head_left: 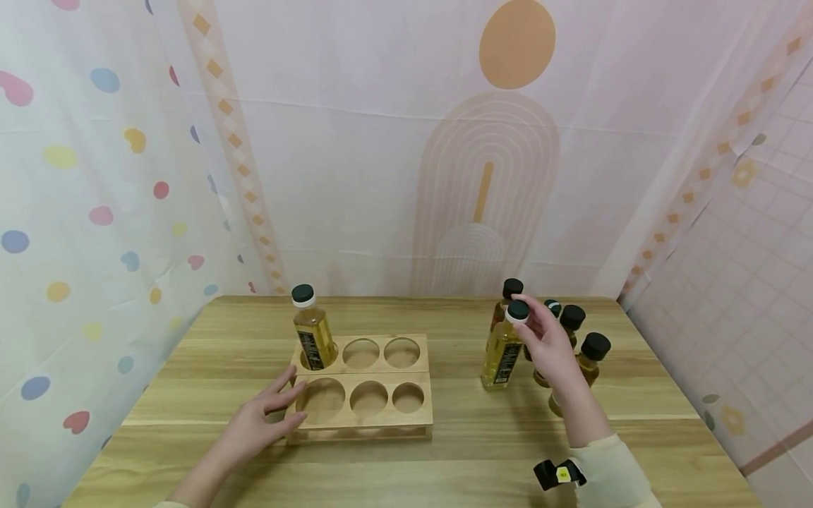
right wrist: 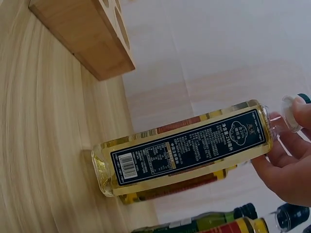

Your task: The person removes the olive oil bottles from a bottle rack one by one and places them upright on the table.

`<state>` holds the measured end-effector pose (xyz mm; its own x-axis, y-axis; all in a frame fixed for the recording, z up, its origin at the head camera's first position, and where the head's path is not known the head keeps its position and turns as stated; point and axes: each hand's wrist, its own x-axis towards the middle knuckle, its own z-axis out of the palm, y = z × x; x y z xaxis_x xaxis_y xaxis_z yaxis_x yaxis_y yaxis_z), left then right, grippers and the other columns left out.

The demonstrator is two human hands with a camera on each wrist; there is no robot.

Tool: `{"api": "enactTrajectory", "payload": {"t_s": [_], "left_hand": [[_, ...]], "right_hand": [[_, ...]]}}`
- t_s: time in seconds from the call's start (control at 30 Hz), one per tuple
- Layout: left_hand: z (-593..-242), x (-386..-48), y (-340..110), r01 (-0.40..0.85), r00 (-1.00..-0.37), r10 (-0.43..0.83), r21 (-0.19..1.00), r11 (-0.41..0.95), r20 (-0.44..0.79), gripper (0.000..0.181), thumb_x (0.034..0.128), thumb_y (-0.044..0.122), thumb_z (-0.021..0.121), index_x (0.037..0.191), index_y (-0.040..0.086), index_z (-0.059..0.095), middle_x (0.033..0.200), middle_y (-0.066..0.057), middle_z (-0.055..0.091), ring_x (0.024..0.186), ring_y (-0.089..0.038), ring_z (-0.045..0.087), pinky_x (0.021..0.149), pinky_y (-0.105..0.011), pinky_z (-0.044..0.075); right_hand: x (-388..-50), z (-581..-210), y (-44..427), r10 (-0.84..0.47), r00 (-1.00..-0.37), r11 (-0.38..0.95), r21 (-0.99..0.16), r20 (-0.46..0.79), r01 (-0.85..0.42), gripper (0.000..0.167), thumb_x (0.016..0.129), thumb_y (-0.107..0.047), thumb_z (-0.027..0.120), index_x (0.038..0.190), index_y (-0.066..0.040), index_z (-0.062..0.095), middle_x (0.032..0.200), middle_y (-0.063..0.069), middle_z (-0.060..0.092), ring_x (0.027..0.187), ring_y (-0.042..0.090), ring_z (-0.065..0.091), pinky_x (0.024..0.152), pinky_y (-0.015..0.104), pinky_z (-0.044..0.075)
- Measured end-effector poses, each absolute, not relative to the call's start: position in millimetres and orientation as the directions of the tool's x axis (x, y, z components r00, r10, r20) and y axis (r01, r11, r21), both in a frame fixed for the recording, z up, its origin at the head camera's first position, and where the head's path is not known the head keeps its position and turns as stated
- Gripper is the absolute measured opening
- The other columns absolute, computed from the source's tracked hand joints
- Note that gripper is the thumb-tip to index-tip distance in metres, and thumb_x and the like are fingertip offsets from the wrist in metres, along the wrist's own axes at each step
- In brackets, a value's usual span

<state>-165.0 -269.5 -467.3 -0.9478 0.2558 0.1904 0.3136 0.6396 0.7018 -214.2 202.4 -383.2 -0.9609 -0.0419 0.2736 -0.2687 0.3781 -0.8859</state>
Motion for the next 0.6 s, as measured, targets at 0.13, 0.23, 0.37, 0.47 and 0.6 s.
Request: {"api": "enactTrajectory", "payload": {"t_s": [0.13,0.23,0.37,0.47,0.6], "left_hand": [[-467,-165,-269,0.315,-0.948,0.255,0.695,0.647,0.192,0.054,0.09,0.029,0.075,0.135,0.003,0.061,0.156,-0.017,0.034,0.136,-0.045,0.037,0.095,-0.032,0.045],[-468,-165,-269,0.316,-0.947,0.255,0.686,0.656,0.193,0.053,0.0902,0.03,0.075,0.135,0.004,0.061,0.156,-0.016,0.034,0.136,-0.044,0.037,0.096,-0.037,0.046],[-468,-165,-269,0.317,-0.947,0.258,0.685,0.656,0.191,0.053,0.0905,0.029,0.074,0.135,0.004,0.06,0.156,-0.016,0.034,0.137,-0.045,0.037,0.096,-0.039,0.046],[-468,-165,-270,0.315,-0.947,0.258,0.689,0.653,0.189,0.053,0.0905,0.029,0.074,0.135,0.004,0.06,0.156,-0.016,0.033,0.137,-0.045,0.036,0.096,-0.037,0.046],[-469,-166,-270,0.311,-0.949,0.257,0.698,0.645,0.185,0.054,0.0903,0.029,0.075,0.135,0.004,0.06,0.157,-0.016,0.033,0.137,-0.045,0.036,0.095,-0.033,0.046]], "right_hand": [[-214,-384,209,-0.04,-0.956,0.372,-0.884,0.29,-0.283,0.048,0.102,-0.001,0.051,0.148,-0.008,0.042,0.14,0.019,0.053,0.126,0.031,0.051,0.1,0.045,0.044],[-213,-384,213,-0.034,-0.955,0.375,-0.882,0.294,-0.285,0.047,0.102,-0.001,0.051,0.148,-0.006,0.042,0.14,0.02,0.053,0.126,0.031,0.051,0.098,0.034,0.044],[-213,-384,216,-0.024,-0.951,0.384,-0.875,0.309,-0.294,0.047,0.102,0.001,0.051,0.147,-0.004,0.042,0.14,0.02,0.052,0.126,0.031,0.05,0.098,0.032,0.044],[-214,-384,216,-0.016,-0.95,0.381,-0.877,0.312,-0.294,0.047,0.101,0.003,0.05,0.147,-0.004,0.042,0.14,0.021,0.051,0.127,0.033,0.05,0.1,0.043,0.043],[-215,-385,217,-0.009,-0.952,0.374,-0.882,0.307,-0.288,0.046,0.101,0.004,0.049,0.146,-0.004,0.042,0.14,0.023,0.051,0.127,0.034,0.049,0.101,0.05,0.041]]}}
